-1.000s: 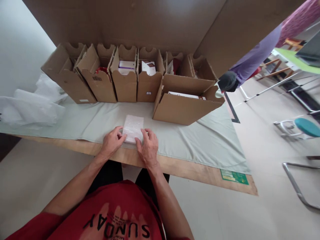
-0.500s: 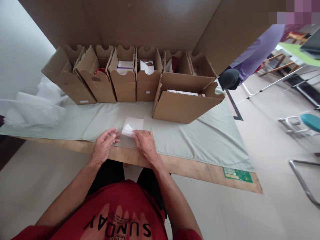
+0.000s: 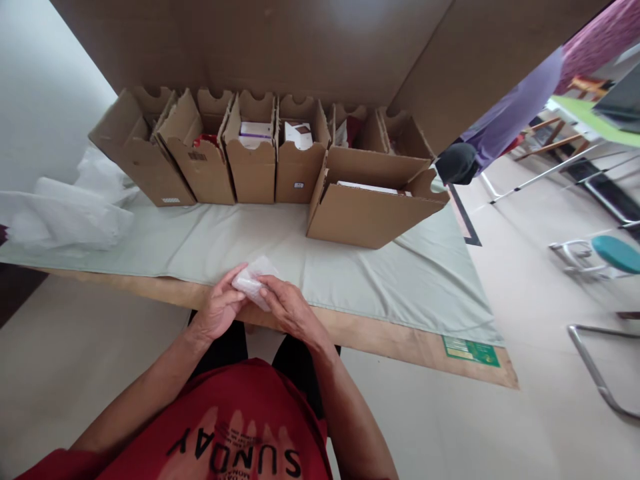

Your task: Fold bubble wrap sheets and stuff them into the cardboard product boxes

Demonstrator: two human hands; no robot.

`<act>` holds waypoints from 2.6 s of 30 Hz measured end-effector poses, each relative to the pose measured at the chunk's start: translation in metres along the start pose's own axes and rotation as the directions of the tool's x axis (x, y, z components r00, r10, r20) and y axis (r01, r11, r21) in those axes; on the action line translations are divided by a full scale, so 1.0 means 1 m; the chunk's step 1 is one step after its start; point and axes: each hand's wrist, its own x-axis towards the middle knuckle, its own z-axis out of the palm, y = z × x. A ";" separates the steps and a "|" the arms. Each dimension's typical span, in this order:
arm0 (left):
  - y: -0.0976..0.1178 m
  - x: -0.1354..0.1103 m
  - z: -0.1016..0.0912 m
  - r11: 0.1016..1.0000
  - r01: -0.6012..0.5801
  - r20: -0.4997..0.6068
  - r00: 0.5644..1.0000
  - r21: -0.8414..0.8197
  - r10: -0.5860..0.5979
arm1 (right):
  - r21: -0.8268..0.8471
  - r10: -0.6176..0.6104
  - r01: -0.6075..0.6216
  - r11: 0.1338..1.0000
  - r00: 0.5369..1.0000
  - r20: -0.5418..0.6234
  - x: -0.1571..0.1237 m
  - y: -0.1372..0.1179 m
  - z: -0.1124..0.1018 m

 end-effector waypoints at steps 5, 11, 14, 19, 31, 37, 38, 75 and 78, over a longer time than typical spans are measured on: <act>-0.002 -0.003 0.004 1.000 -0.019 -0.061 0.998 0.021 0.021 | 0.044 0.084 -0.078 0.996 0.986 -0.145 -0.003 0.008 0.004; 0.011 -0.009 0.009 0.901 -0.131 0.040 0.991 0.414 0.126 | -0.041 0.020 -0.031 0.999 0.970 -0.242 -0.012 0.013 -0.014; 0.014 -0.015 0.020 0.801 -0.227 0.146 0.974 0.554 0.175 | -0.071 -0.020 0.011 0.997 0.992 -0.127 -0.016 0.011 -0.020; 0.013 -0.012 0.032 0.771 -0.252 0.172 0.967 0.584 0.186 | -0.136 0.025 -0.055 0.989 0.977 -0.213 -0.022 0.001 -0.029; 0.043 0.030 0.062 0.603 -0.467 0.516 0.850 0.647 0.104 | -0.249 0.069 -0.126 0.960 0.971 -0.228 -0.048 -0.012 -0.110; 0.093 0.095 0.106 0.194 -0.810 0.617 0.555 0.553 0.558 | -0.054 0.048 -0.119 0.991 0.717 -0.695 -0.050 -0.024 -0.196; 0.098 0.107 0.116 0.154 -0.822 0.614 0.520 0.547 0.594 | -0.004 0.054 -0.088 0.996 0.645 -0.762 -0.043 -0.025 -0.208; 0.074 0.152 0.152 0.068 -0.840 0.495 0.380 0.538 0.781 | -0.766 0.239 -0.244 0.595 0.963 -0.121 0.149 -0.036 -0.229; 0.073 0.151 0.151 0.077 -0.850 0.503 0.380 0.521 0.776 | -0.833 0.262 -0.173 0.525 0.964 -0.035 0.155 -0.037 -0.229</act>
